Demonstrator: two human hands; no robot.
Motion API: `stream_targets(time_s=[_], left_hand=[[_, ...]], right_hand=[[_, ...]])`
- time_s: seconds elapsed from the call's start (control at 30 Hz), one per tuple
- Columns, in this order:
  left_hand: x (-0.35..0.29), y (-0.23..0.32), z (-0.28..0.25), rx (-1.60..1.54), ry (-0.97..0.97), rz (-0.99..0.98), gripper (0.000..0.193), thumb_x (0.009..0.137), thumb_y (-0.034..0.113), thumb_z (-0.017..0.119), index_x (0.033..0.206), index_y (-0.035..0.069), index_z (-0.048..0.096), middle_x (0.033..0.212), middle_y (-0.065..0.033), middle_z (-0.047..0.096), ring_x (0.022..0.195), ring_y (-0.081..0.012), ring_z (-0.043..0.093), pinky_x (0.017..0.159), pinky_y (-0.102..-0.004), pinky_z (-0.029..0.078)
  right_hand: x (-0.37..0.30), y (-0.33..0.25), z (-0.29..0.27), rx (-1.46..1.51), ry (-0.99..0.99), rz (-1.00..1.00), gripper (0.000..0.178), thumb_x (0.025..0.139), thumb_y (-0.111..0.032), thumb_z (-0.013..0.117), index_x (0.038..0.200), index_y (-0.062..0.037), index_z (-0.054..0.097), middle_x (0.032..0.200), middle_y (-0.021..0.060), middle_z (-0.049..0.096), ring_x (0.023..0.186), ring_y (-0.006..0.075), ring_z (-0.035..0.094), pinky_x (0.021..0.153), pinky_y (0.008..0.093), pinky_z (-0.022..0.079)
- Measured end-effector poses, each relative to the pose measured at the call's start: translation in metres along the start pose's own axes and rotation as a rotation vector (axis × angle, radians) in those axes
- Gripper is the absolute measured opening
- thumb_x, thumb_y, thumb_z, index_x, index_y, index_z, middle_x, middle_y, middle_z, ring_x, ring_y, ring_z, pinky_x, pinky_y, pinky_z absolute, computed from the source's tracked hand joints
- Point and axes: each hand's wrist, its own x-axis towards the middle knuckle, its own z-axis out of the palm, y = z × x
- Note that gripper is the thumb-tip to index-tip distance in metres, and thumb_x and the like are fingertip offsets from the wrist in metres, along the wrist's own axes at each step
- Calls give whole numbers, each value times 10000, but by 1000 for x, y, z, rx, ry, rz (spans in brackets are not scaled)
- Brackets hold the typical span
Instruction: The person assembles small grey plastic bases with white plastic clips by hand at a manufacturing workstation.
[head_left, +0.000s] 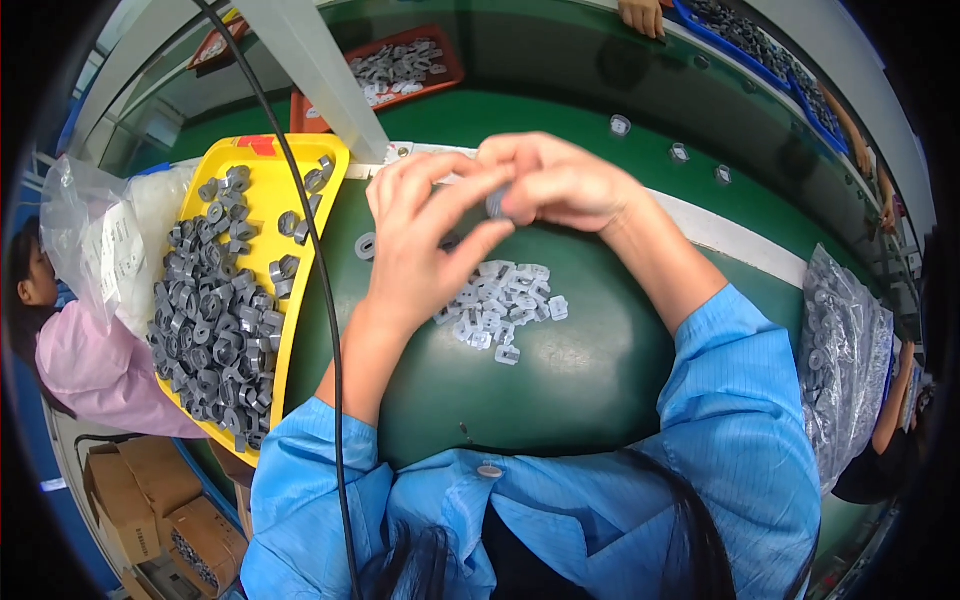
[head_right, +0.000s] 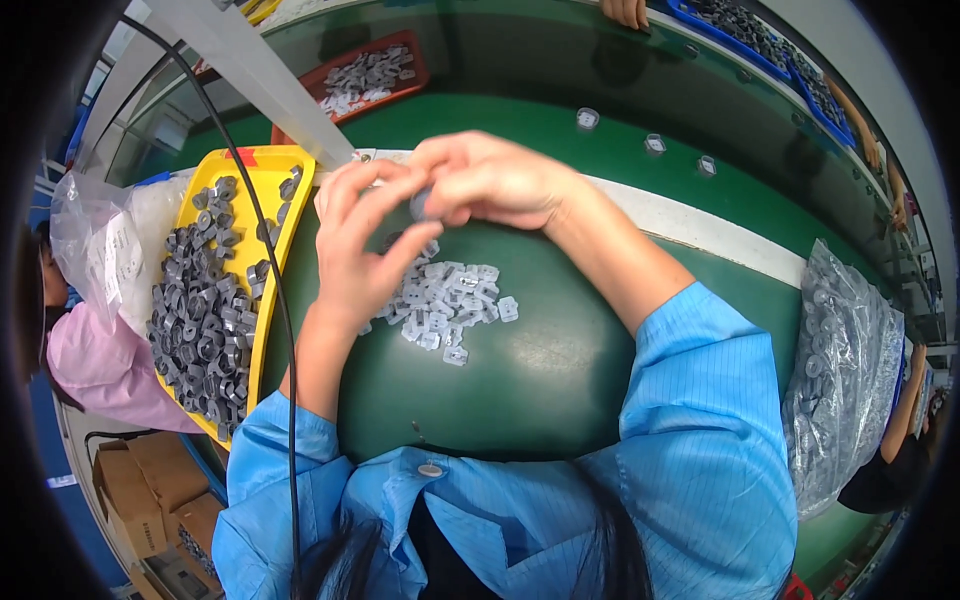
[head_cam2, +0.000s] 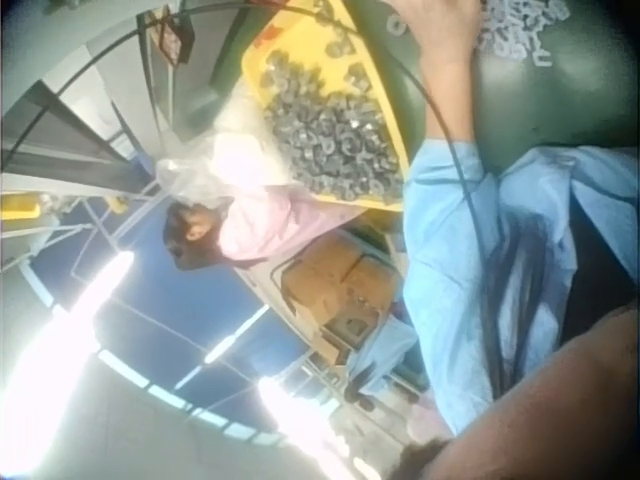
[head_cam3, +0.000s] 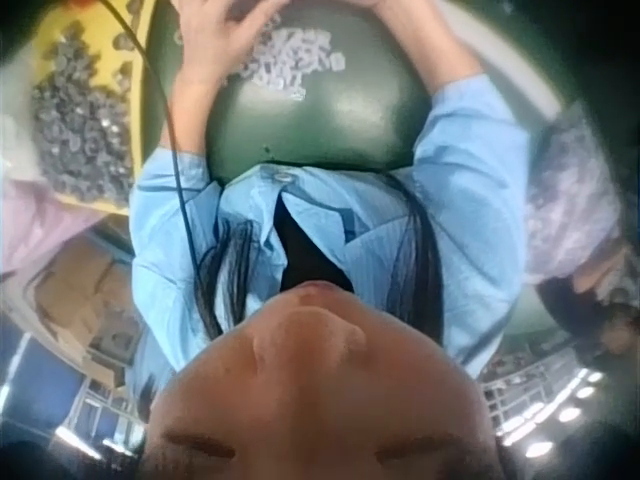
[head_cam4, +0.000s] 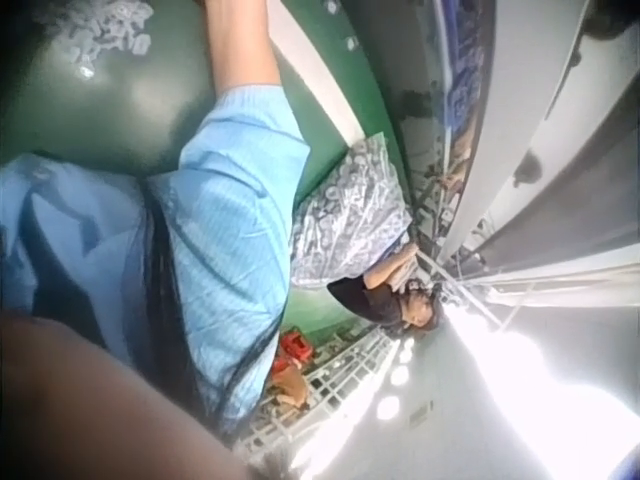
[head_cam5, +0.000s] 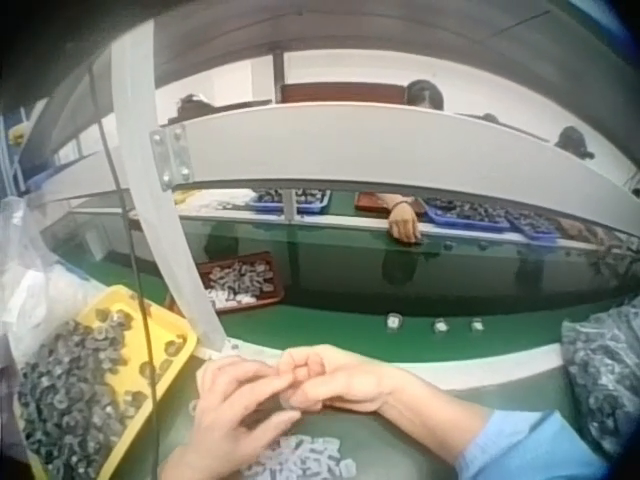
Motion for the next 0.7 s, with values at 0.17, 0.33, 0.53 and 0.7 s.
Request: stream_targets(time_s=[0.17,0.33,0.53,0.7], left_hand=[[-2,-18,-33,68,-312,-458,437,753,142,709,1162,51,584,1121,-149,556,1094,-333,496,948,-395,404],[-30,-17,-40,144,-443,-398,423,825,155,666,1211,42,535,1148,-144,550,1069,-311,518,933,-367,417],[-37,-24,-19,-52,-357,-374,314,821,110,653,1122,50,585,1054,-127,560,995,-300,540,855,-373,454],[-20,-41,5,-39,-379,-344,255,837,139,643,1068,35,619,1016,-107,582,934,-282,570,814,-361,459]], right_hand=[[-1,0,-59,-819,776,-86,269,722,-177,728,921,-41,609,777,47,628,698,123,577,653,248,462],[-3,5,-60,-1490,1021,-377,239,744,-176,704,905,-18,625,814,99,651,732,178,609,711,317,497],[-4,7,22,-1228,212,20,182,717,-154,717,820,-29,633,734,83,598,686,211,589,638,316,481],[-5,11,19,-1344,292,9,207,714,-99,735,875,-13,638,761,88,588,713,193,564,643,319,469]])
